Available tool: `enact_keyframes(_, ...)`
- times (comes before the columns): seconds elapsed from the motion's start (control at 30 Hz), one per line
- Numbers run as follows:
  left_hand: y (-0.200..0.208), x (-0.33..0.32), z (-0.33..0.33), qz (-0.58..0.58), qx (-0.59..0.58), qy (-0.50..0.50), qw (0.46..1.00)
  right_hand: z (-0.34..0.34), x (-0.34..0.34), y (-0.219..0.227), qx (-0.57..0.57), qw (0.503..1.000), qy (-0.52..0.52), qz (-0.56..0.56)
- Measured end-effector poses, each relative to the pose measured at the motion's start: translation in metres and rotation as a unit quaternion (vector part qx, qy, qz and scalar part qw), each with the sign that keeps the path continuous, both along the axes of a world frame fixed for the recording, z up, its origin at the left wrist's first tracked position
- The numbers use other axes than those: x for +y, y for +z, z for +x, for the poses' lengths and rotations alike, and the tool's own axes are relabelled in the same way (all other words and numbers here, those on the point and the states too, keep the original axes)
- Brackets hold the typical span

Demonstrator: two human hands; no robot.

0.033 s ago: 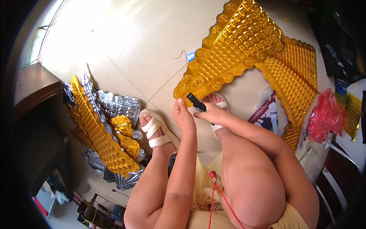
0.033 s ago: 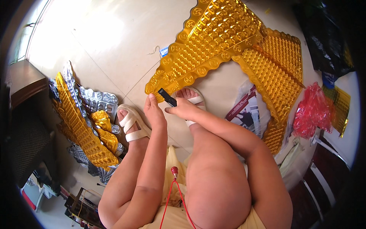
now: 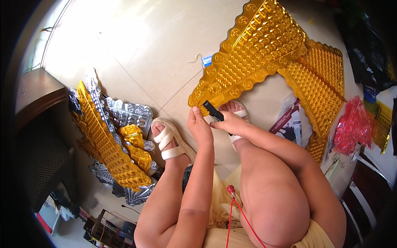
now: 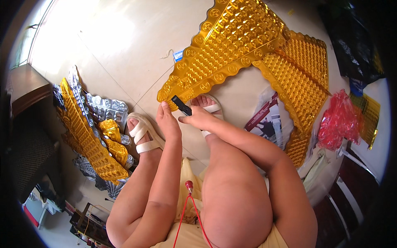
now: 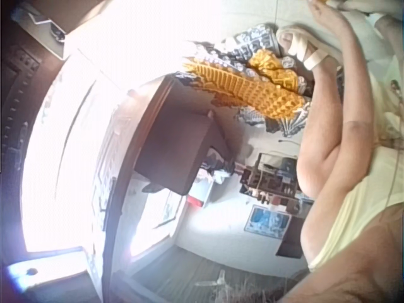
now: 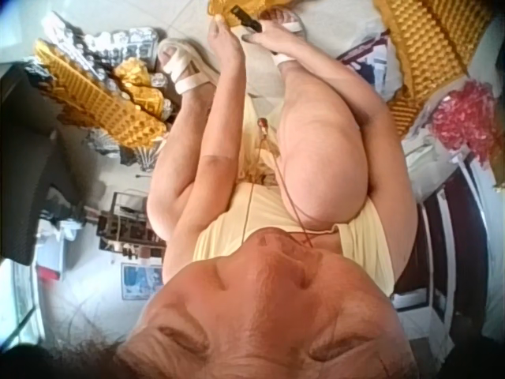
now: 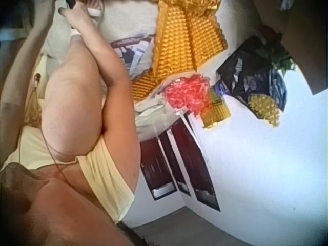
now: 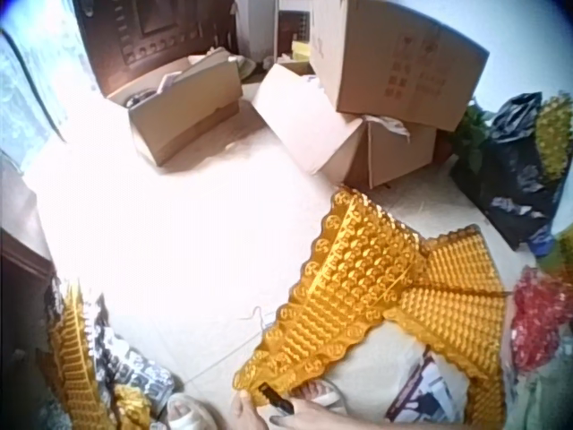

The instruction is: The person uses a stapler to join together gold and silver decorative plastic panels while sitting on the floor, and later refills the stapler with a row of staples from a small box.

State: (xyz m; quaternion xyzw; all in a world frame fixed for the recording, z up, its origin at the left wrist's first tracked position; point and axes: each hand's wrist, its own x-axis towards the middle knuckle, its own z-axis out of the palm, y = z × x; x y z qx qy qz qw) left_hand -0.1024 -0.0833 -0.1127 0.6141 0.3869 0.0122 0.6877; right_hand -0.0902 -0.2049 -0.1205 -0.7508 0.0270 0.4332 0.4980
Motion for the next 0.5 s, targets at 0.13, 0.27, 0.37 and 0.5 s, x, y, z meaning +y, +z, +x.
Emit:
enact_keyframes(0.13, -0.002, -0.003, -0.002, 0.022, -0.018, 0.009, 1.000, 0.000, 0.004, 0.010, -0.020, 0.999, 0.000, -0.043)
enact_keyframes(0.27, 0.008, -0.015, 0.004, 0.211, -0.080, -0.003, 0.974, 0.007, -0.007, 0.014, -0.139, 0.974, 0.055, -0.171)
enact_keyframes(0.37, 0.005, -0.010, 0.001, 0.105, -0.016, -0.002, 0.994, 0.010, -0.005, 0.023, -0.107, 0.978, 0.064, -0.168)
enact_keyframes(0.5, 0.007, -0.011, 0.004, 0.063, 0.010, -0.020, 0.998, 0.011, -0.015, 0.021, -0.086, 0.986, 0.046, -0.136)
